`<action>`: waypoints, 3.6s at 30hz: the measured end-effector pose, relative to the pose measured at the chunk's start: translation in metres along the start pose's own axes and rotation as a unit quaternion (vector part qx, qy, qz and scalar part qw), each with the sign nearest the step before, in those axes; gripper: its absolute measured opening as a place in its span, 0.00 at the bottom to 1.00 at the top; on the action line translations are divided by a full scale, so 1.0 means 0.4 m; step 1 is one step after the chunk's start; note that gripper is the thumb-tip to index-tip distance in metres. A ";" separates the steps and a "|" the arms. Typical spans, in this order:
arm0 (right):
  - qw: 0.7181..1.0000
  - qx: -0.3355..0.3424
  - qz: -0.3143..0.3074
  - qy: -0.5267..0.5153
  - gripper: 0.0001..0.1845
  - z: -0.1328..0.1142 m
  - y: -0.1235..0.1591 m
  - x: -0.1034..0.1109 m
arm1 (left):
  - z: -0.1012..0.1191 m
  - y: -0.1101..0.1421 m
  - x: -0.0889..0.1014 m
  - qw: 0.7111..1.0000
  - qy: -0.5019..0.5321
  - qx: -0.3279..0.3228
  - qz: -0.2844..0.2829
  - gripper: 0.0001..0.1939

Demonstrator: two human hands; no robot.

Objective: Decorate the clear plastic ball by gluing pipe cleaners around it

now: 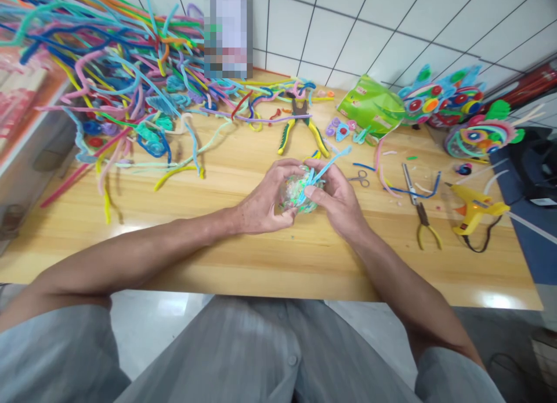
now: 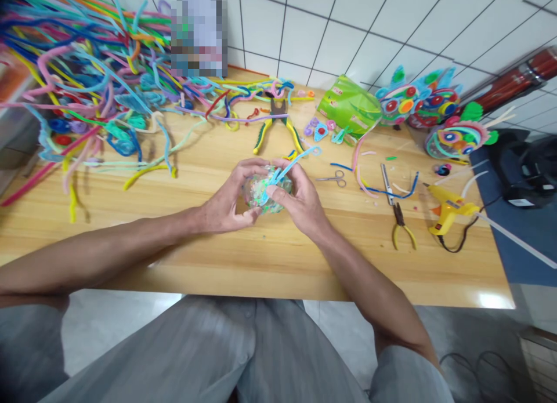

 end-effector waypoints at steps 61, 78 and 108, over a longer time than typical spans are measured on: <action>0.998 0.017 -0.002 -0.053 0.21 -0.002 -0.035 0.001 | 0.012 -0.005 0.022 0.998 -0.059 0.021 0.001 0.40; 0.997 0.030 0.034 -0.057 0.15 -0.003 -0.035 -0.002 | 0.010 -0.001 0.013 0.998 -0.067 -0.011 0.008 0.42; 0.997 0.022 0.049 -0.061 0.19 0.000 -0.033 0.001 | 0.006 -0.004 0.015 0.999 -0.040 -0.027 -0.007 0.41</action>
Point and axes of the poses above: each hand's wrist, its own y-axis away from the middle knuckle, its own x-axis out of the back of the hand, z = x × y, the point moved 2 cm from there along -y, towards the middle knuckle, and after that the axes turned 6 degrees about x, right-handed, at the moved point
